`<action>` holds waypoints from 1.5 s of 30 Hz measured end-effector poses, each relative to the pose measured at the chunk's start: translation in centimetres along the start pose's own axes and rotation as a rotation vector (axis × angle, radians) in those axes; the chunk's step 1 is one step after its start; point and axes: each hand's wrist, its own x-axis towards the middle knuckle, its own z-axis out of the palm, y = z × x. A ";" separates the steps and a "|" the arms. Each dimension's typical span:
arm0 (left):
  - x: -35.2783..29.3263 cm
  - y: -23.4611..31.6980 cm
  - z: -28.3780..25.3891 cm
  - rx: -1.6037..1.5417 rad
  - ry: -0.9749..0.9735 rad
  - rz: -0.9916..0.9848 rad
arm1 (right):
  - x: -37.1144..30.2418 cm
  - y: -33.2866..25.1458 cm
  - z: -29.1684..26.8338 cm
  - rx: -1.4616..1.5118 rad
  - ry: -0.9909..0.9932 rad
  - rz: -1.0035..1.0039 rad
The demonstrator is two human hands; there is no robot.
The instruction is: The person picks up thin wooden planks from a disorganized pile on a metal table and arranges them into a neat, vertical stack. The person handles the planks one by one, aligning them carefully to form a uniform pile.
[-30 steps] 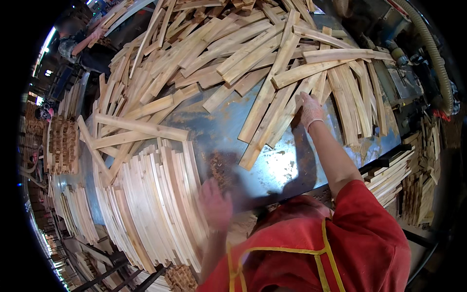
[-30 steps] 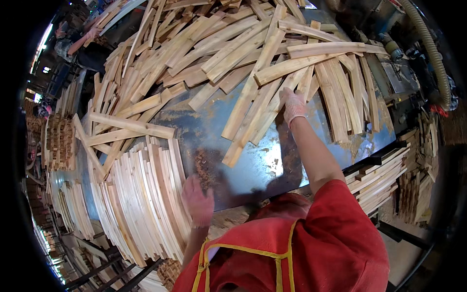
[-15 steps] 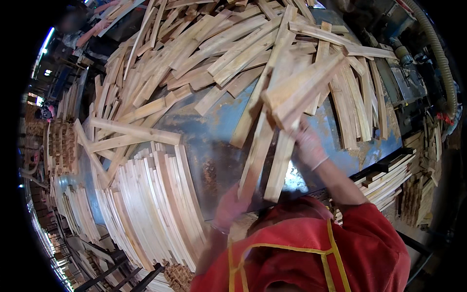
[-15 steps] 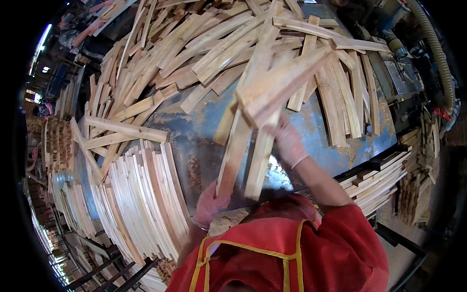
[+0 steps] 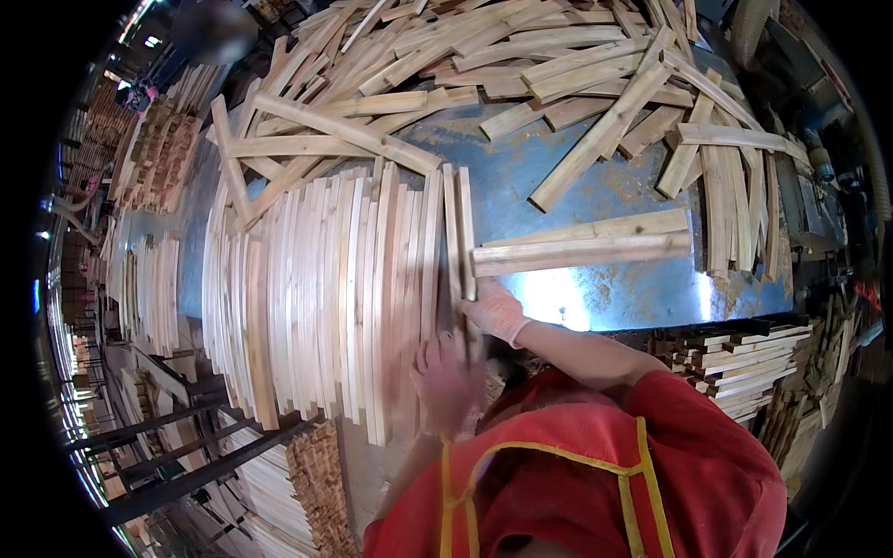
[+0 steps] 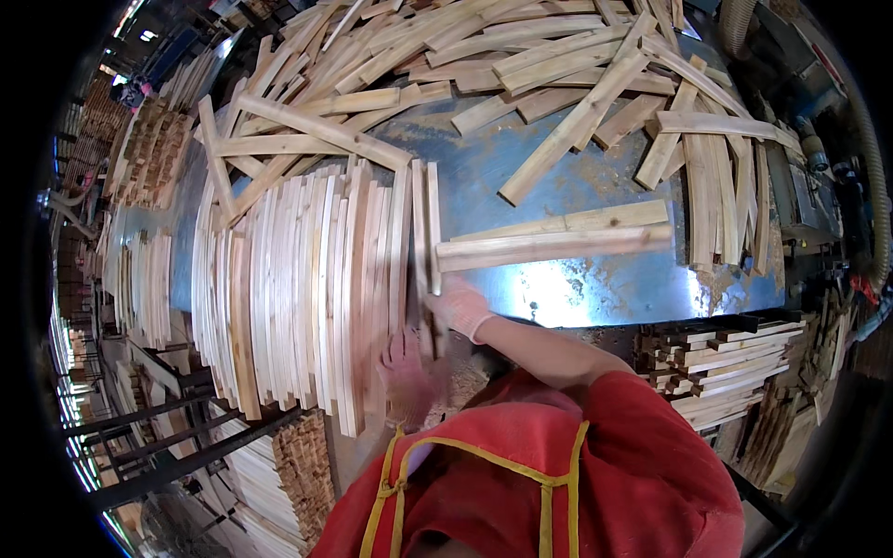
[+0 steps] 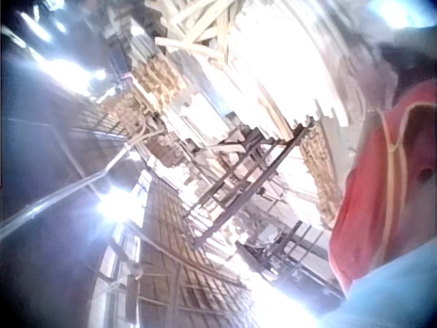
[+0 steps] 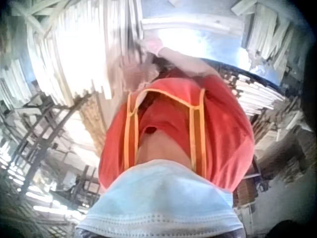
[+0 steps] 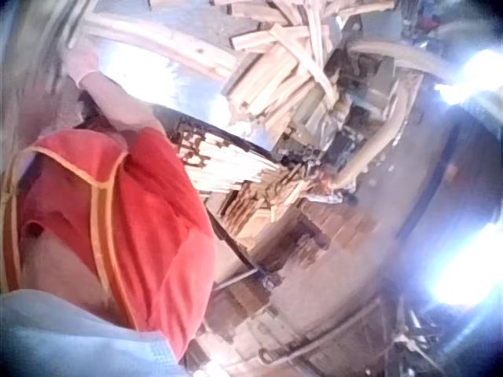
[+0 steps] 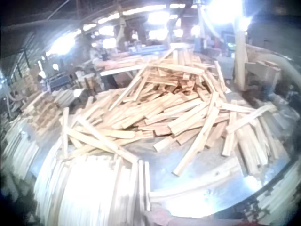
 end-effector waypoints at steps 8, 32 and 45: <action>3.9 -2.5 1.9 0.209 -0.059 -0.058 | -2.8 2.1 -9.8 -0.411 0.123 -0.476; 31.0 20.2 6.2 -0.234 -0.464 0.100 | -3.7 13.7 -36.6 0.603 0.475 -0.176; -0.6 4.1 0.0 -0.456 -0.497 -0.049 | 1.7 7.7 -6.0 1.240 -0.038 0.128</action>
